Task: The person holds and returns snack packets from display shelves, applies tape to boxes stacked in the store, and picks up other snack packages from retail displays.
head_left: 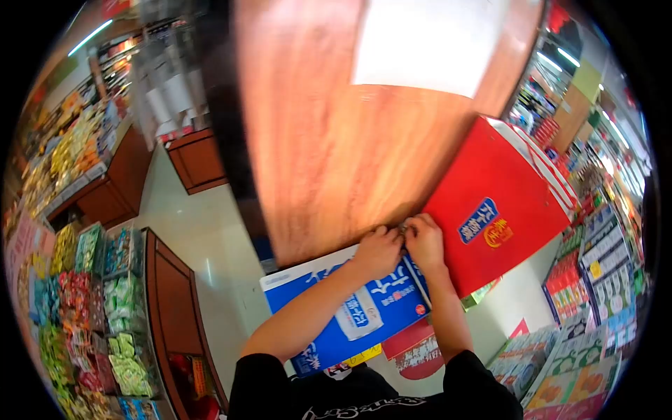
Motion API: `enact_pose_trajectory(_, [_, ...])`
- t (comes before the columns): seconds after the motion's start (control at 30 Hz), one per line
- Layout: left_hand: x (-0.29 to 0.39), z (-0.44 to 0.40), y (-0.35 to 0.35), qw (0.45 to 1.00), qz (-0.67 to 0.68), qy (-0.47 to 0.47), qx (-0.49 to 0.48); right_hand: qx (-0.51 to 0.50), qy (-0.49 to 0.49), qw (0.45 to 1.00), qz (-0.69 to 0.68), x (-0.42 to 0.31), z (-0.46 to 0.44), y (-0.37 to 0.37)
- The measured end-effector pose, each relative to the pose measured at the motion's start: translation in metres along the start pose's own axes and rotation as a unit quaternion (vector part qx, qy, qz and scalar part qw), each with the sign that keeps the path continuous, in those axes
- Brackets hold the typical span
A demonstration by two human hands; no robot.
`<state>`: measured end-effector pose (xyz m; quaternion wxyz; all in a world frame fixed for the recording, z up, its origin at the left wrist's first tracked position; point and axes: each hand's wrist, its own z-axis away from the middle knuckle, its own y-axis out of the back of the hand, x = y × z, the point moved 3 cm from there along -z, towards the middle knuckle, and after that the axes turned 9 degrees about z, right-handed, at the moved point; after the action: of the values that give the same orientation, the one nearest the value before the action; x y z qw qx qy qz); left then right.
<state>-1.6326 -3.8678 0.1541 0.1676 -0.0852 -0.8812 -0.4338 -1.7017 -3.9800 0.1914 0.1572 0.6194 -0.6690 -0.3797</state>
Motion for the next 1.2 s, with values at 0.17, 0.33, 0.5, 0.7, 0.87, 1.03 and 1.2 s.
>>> enact_pose_trajectory(0.17, [-0.001,0.005,-0.002,0.999,0.006,-0.009,0.037,0.013,0.01,0.999,0.039,-0.006,0.002,-0.003])
enact_pose_trajectory(0.33, [0.013,0.003,0.021,0.999,0.012,0.029,0.03,-0.001,0.019,1.0,0.019,-0.009,0.001,-0.006])
enact_pose_trajectory(0.5, [0.059,0.004,0.079,0.998,0.014,0.034,0.044,-0.022,0.062,0.991,0.121,0.028,0.0,-0.027])
enact_pose_trajectory(0.7, [0.111,0.07,0.142,0.992,0.068,-0.039,0.097,-0.07,0.102,0.987,0.098,0.031,0.01,-0.039])
enact_pose_trajectory(0.87, [0.121,0.158,0.162,0.975,0.155,-0.009,0.156,-0.077,-0.079,0.987,0.114,0.013,0.008,-0.025])
enact_pose_trajectory(1.03, [0.134,0.265,0.185,0.962,0.163,0.083,0.202,-0.113,-0.089,0.984,0.106,-0.05,0.033,0.004])
enact_pose_trajectory(1.2, [0.143,0.381,0.174,0.914,0.227,0.205,0.267,-0.013,-0.005,1.0,0.018,-0.149,0.078,0.031])
